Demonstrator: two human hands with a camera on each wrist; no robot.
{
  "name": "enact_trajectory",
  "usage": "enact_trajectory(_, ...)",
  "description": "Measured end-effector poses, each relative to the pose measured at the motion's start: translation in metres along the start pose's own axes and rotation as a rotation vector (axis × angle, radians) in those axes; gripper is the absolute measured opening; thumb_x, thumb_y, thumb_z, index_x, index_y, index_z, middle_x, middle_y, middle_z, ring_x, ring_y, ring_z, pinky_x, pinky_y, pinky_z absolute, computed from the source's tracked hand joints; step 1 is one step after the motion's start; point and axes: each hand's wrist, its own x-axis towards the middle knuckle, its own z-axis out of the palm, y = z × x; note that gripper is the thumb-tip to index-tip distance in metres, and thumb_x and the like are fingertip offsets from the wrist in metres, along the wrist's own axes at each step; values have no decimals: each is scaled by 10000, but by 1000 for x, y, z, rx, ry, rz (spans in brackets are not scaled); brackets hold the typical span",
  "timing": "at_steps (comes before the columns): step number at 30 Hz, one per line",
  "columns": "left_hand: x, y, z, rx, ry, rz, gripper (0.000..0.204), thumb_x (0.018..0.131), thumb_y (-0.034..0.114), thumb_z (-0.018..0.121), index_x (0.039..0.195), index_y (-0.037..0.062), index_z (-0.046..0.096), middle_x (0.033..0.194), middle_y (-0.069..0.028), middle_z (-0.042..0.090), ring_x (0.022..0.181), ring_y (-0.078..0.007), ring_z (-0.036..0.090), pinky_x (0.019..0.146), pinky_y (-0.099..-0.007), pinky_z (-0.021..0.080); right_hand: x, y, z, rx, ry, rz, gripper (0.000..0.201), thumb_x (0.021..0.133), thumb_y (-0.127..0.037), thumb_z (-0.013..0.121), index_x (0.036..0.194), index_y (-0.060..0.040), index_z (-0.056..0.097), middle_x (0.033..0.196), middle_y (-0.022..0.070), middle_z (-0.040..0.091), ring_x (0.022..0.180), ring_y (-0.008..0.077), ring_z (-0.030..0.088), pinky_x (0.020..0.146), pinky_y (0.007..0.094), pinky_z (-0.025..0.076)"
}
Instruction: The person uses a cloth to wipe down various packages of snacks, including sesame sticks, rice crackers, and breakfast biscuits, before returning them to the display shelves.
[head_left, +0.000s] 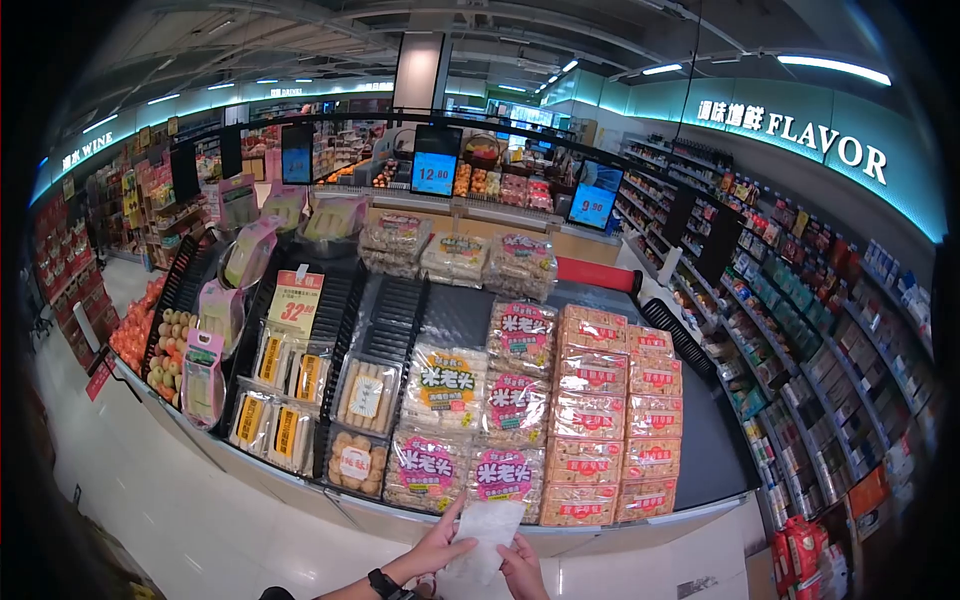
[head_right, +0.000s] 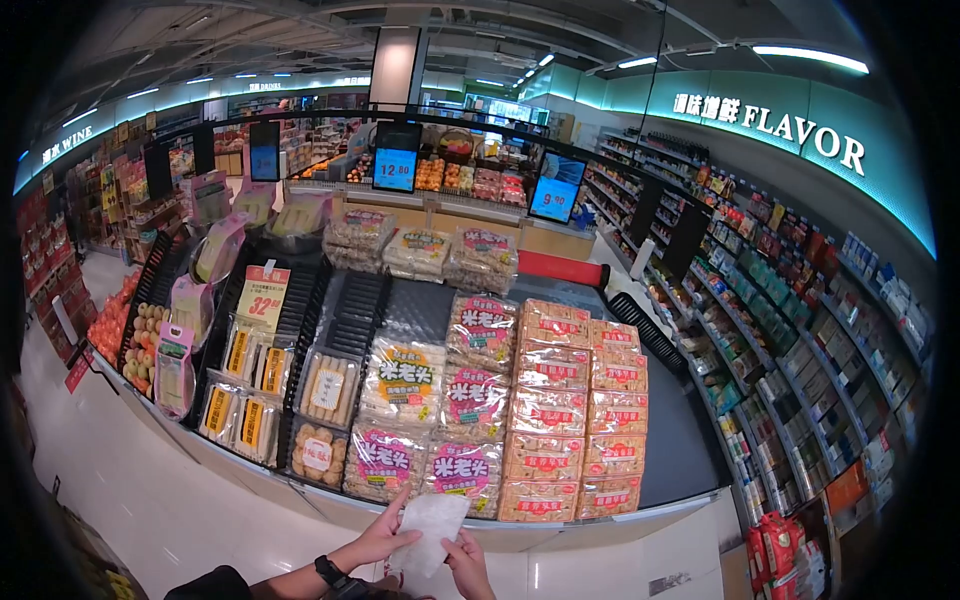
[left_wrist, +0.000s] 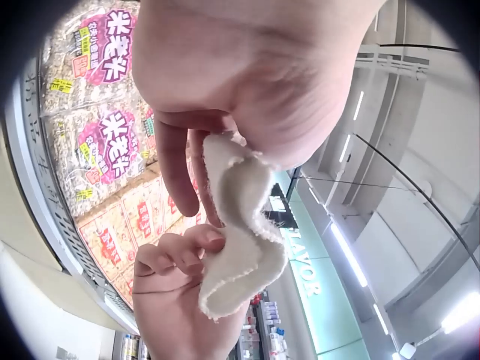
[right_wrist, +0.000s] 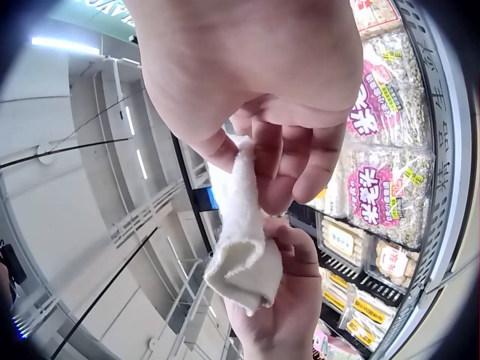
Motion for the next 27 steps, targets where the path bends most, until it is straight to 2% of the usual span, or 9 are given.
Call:
enact_trajectory(4,8,11,4,153,-68,114,1006,987,-27,639,1671,146,-78,1528,-167,481,1283,-173,562,1049,-310,462,-4,-19,22,-128,111,-55,325,960,-141,672,1263,-33,626,976,27,657,772,140,564,651,310,470)
enact_trajectory(6,15,16,6,230,-62,208,994,991,-31,630,1672,148,-73,1503,-178,515,1251,-169,586,1035,-303,471,21,0,-4,41,7,-136,284,950,10,642,1231,24,679,1163,106,731,1045,228,702,915,363,549)
enact_trajectory(9,22,19,4,353,-34,272,988,996,-33,623,1670,140,-79,1374,-146,615,1158,-131,619,974,-277,499,33,9,-16,138,-20,-185,282,957,-21,619,1224,56,670,1157,130,730,1098,219,680,958,358,522)
enact_trajectory(12,32,16,-5,30,29,209,894,979,-50,620,1677,129,91,1420,-155,601,1184,-139,615,986,-303,507,43,12,-28,142,-75,-211,262,972,-70,585,1175,68,678,1131,130,729,1068,219,676,940,346,514)
enact_trajectory(17,58,-1,-44,456,8,379,400,972,-18,625,1366,47,626,1367,-95,659,1105,-130,661,869,-270,535,68,0,-30,-32,-86,-347,245,970,-137,601,1096,54,688,1073,115,722,975,215,683,904,340,513)
enact_trajectory(21,68,6,-54,369,34,421,319,970,35,657,1286,68,684,1279,-69,689,1043,-109,662,822,-248,525,88,-21,-5,-346,-27,-339,234,929,-108,714,1115,29,675,1021,119,713,925,167,682,833,299,532)
enact_trajectory(23,78,10,-65,422,138,188,338,974,145,688,1303,74,659,1212,-93,686,991,-149,675,832,-285,534,76,-54,54,-427,-2,-335,273,903,-74,747,1142,26,660,1022,124,710,898,150,678,777,282,537)
enact_trajectory(26,87,14,-92,719,298,180,400,970,207,679,1323,27,620,1173,-148,707,991,-257,699,868,-386,554,91,-58,64,-634,72,-394,471,853,-33,808,1279,-2,609,999,118,693,819,121,670,644,250,541)
enact_trajectory(27,89,13,-108,977,288,122,542,934,305,710,1382,35,571,1285,-201,638,1167,-355,629,1010,-466,500,97,-59,62,-695,53,-339,462,845,-45,812,1271,-8,636,979,104,682,824,129,668,663,260,539)
